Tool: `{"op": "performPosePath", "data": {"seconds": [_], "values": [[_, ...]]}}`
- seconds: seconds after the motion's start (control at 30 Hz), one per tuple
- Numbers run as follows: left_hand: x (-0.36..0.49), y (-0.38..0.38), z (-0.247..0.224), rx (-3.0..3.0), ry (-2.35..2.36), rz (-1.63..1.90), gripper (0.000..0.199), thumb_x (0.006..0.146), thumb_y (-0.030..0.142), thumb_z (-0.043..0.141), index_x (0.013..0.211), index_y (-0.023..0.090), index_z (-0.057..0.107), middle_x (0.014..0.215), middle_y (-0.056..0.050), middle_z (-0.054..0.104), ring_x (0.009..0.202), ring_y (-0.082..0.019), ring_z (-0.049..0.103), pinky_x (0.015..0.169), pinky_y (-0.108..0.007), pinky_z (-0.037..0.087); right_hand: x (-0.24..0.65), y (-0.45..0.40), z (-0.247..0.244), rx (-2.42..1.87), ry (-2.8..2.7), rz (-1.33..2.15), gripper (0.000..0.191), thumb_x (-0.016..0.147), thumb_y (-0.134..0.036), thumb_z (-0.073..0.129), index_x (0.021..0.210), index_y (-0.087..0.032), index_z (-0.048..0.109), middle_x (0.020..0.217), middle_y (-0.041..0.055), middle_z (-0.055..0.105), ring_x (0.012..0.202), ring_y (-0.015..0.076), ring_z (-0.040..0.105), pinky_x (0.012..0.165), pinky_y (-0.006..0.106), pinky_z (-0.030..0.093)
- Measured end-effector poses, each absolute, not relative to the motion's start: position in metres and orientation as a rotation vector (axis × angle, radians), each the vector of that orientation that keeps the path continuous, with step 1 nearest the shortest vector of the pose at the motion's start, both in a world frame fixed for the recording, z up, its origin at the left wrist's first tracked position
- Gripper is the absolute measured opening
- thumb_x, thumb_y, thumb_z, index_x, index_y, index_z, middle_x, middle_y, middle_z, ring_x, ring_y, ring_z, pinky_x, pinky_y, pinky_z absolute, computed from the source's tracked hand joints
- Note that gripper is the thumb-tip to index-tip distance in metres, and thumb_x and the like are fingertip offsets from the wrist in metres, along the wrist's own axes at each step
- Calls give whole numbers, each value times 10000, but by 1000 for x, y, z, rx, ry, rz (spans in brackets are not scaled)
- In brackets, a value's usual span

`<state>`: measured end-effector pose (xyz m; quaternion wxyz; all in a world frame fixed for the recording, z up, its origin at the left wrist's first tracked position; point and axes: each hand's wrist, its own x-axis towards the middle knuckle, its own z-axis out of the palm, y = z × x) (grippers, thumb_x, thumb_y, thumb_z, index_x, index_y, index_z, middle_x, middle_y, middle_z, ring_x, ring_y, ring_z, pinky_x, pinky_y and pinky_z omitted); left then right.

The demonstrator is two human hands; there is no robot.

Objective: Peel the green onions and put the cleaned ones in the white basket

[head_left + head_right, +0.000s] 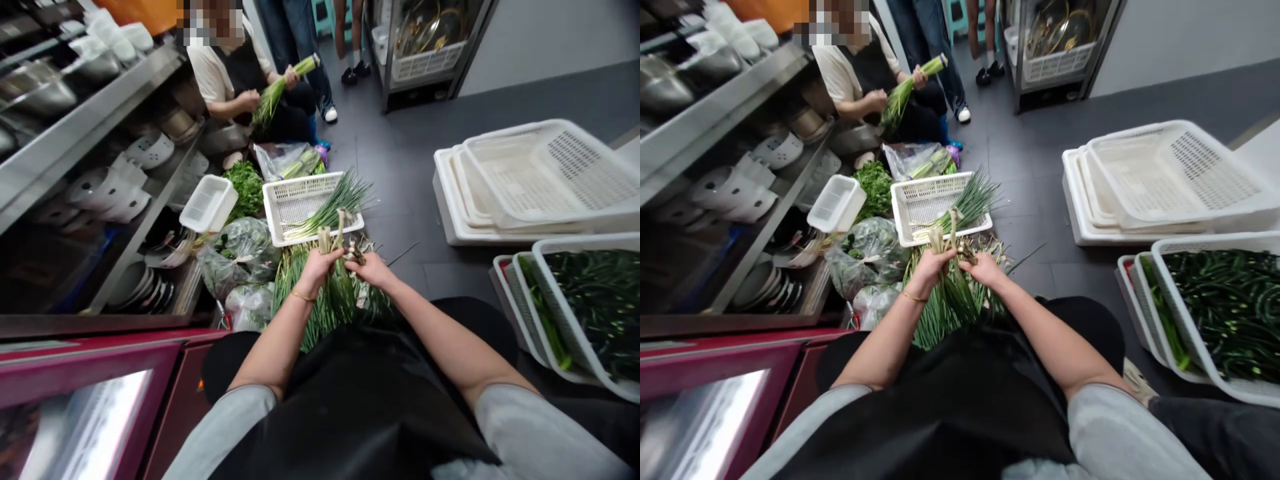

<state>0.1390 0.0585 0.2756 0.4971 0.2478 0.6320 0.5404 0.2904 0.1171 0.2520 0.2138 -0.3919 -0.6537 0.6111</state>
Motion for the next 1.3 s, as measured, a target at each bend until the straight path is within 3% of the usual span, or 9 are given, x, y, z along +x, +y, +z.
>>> {"op": "performPosePath", "data": {"seconds": [0.13,0.3,0.43,0.53,0.63,0.8,0.97,1.13,1.3], "values": [[120,54,279,547,1481,1293,403,536,350,847,811,91,704,462,67,435,375,-37,278,375,-228,194,288,123,252,-1034,-1875,1607,284,672,-418,694,719,-138,706,653,29,649,601,138,553,582,255,422],[117,53,279,566,1479,1308,440,536,409,856,799,112,667,450,67,453,358,-37,296,366,-218,216,274,112,250,-1006,-1968,1630,296,598,-395,734,544,-161,562,487,-48,477,482,86,411,497,228,330],[122,43,266,554,1451,1260,503,611,491,804,938,138,658,552,25,580,346,-36,297,350,-217,232,270,110,250,-1119,-1724,1680,338,685,-484,658,616,-165,568,449,-46,454,422,94,390,454,237,309],[129,36,250,595,1481,1163,464,537,391,853,881,136,675,494,51,518,351,-43,312,351,-214,231,271,110,250,-1182,-1772,1638,337,762,-478,580,627,-168,573,435,-20,485,414,118,433,469,250,346],[129,32,239,608,1540,1163,414,492,318,865,804,120,680,469,62,470,378,-53,352,376,-213,249,274,114,250,-1151,-2043,1411,300,791,-390,562,581,-177,552,503,13,553,497,133,498,527,246,364],[100,13,241,562,1525,1169,449,448,286,870,821,101,702,586,7,586,504,-86,483,456,-208,326,294,144,258,-1264,-2216,1136,273,792,-379,584,625,-166,619,603,28,609,585,151,541,555,243,350],[78,-16,238,521,1563,1093,391,477,293,855,780,115,684,554,14,546,465,-73,436,426,-198,278,326,177,266,-1183,-2231,801,281,795,-428,612,741,-159,674,733,73,675,702,194,601,631,259,390],[64,-38,229,540,1580,1061,365,488,291,849,767,128,680,574,4,553,479,-84,453,432,-203,297,367,213,262,-1507,-1956,302,311,853,-394,515,824,-133,682,816,150,681,760,237,610,666,305,419],[59,-43,230,474,1604,1097,394,471,289,855,781,126,675,578,5,562,497,-91,486,448,-200,325,368,221,255,-1619,-2197,642,351,780,-446,628,847,-111,712,771,123,688,760,252,641,678,322,442]]}}
